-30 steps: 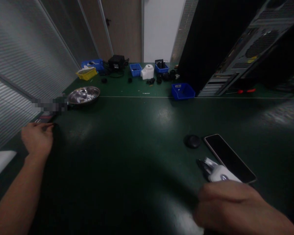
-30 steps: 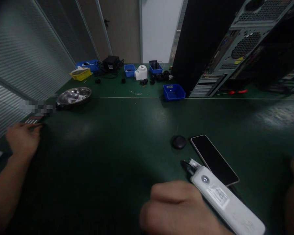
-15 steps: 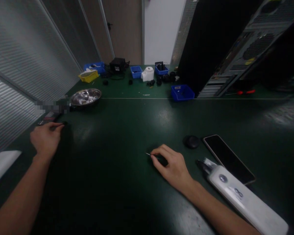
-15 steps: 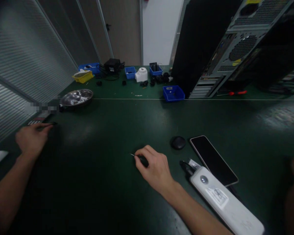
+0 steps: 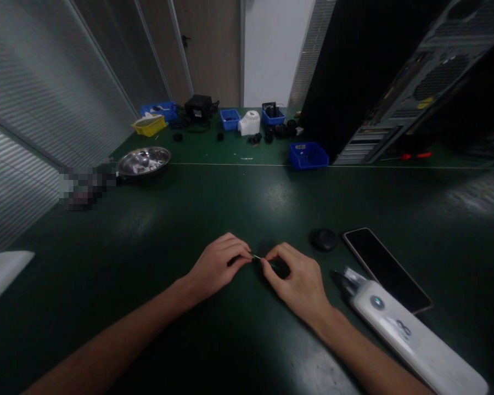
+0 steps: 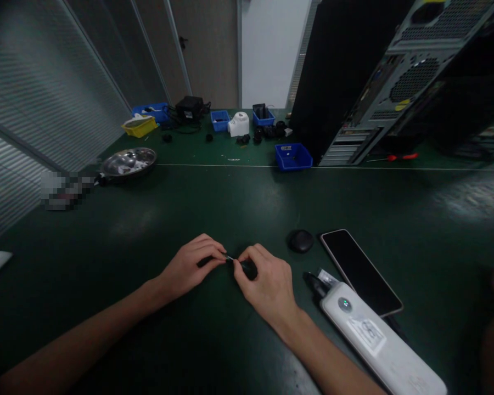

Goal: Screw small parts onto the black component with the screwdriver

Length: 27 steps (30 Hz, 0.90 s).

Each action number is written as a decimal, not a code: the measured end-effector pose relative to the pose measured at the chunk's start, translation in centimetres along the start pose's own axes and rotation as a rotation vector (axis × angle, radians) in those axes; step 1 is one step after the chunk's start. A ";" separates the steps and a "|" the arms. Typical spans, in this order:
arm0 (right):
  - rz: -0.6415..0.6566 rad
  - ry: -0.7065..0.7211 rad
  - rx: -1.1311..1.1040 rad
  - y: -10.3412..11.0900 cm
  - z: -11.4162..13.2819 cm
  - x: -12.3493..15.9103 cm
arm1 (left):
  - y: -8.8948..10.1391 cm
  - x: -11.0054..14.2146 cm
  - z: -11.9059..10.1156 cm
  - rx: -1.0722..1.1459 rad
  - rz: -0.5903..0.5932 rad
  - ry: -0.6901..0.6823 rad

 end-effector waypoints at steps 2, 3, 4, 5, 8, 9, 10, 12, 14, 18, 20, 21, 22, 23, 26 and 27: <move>0.008 0.009 0.010 0.2 0.0 0.0 | 0.5 0.1 0.3 0.013 0.000 0.017; 0.005 0.012 0.018 0.3 -0.1 0.0 | 0.7 0.2 0.4 0.022 -0.002 0.034; 0.003 0.013 0.026 0.3 -0.2 -0.1 | 0.8 0.2 0.5 0.029 -0.002 0.058; 0.004 0.013 0.034 0.4 -0.3 -0.1 | 0.8 0.1 0.5 0.032 -0.003 0.083; 0.018 0.019 0.050 0.4 -0.6 -0.2 | 0.7 0.1 0.5 0.039 -0.003 0.119; 0.024 0.023 0.054 0.3 -0.7 -0.2 | 0.7 0.0 0.5 0.041 0.001 0.110; 0.026 0.028 0.057 0.2 -0.8 -0.3 | 0.6 0.0 0.5 0.043 0.003 0.091; 0.023 0.043 0.062 0.0 -0.9 -0.2 | 0.6 0.0 0.5 0.051 0.013 0.050; 0.022 0.060 0.052 -0.1 -0.9 -0.2 | 0.7 0.0 0.6 0.060 0.012 0.028; 0.044 0.087 0.012 -0.1 -0.9 -0.2 | 0.5 0.2 0.9 0.085 0.014 0.011; 0.058 0.101 0.023 -0.2 -0.8 -0.2 | 0.3 0.3 0.9 0.075 0.023 -0.030; 0.062 0.110 0.037 -0.2 -0.8 -0.2 | 0.2 0.4 0.9 0.062 0.025 -0.055; 0.063 0.118 0.051 -0.3 -0.7 -0.2 | 0.1 0.4 0.9 0.045 0.030 -0.077; 0.061 0.126 0.064 -0.3 -0.7 -0.1 | 0.0 0.4 0.9 0.027 0.035 -0.095; 0.054 0.140 0.083 -0.4 -0.8 -0.1 | -0.2 0.5 0.9 -0.011 0.040 -0.127; 0.058 0.144 0.079 -0.5 -0.8 -0.1 | -0.2 0.6 0.9 -0.011 0.036 -0.130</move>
Point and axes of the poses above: each hand's wrist, its own x-axis away from the middle knuckle, its own y-axis out of the back of the hand, z = x × y, the point moved 2 cm from there along -x, towards the middle knuckle, and after that the axes turned 4 degrees about -y, right-handed, at the moved point
